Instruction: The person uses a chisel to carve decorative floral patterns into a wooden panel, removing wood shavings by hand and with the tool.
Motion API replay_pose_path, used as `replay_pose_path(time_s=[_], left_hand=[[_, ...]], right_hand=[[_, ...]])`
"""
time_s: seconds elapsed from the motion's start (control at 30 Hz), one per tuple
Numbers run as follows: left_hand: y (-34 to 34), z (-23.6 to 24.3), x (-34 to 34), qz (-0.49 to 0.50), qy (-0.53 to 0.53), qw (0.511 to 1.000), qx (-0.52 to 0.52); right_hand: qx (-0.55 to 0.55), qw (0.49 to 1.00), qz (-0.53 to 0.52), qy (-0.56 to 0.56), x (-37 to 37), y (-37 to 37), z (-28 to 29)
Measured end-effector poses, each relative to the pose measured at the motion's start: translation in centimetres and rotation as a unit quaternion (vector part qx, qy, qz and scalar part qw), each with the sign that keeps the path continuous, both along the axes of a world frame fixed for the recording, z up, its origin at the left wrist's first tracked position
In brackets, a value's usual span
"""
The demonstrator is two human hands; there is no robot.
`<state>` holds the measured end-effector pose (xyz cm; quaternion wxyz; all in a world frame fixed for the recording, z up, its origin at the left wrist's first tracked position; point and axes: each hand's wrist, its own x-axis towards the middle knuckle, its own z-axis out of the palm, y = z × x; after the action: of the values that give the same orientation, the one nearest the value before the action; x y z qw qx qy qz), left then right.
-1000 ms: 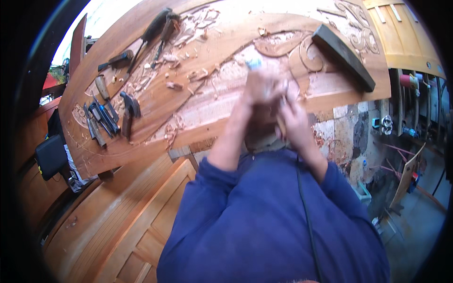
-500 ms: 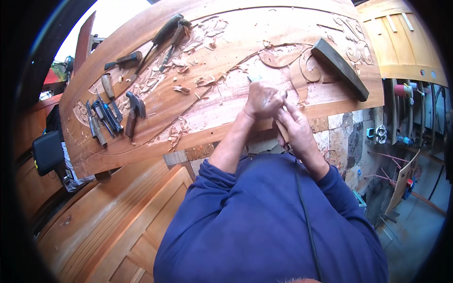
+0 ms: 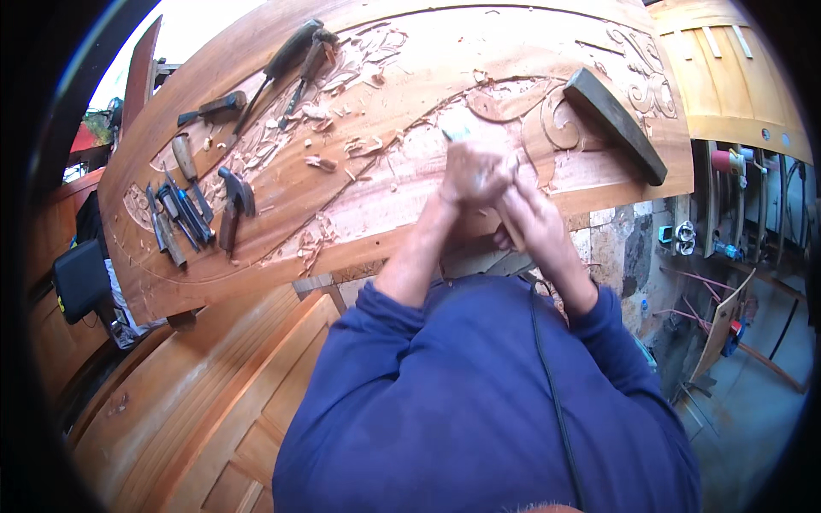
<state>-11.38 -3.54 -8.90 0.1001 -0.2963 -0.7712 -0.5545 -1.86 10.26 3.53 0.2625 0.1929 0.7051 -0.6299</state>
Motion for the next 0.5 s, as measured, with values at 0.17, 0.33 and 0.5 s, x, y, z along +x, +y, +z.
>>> replay_pose_path(time_s=[0.17,0.33,0.5], left_hand=[[-0.7,1.3,0.4,-0.003,-0.033,0.997,0.065],[0.0,1.5,-0.8,0.014,-0.027,0.997,0.077],[-0.5,1.1,-1.3,0.003,-0.05,0.998,0.048]], right_hand=[[0.194,0.889,0.033,0.414,1.4,1.3,1.8],[0.115,0.927,-0.023,0.355,-1.1,-0.1,-0.5],[0.127,0.915,-0.027,0.381,0.3,1.7,0.4]])
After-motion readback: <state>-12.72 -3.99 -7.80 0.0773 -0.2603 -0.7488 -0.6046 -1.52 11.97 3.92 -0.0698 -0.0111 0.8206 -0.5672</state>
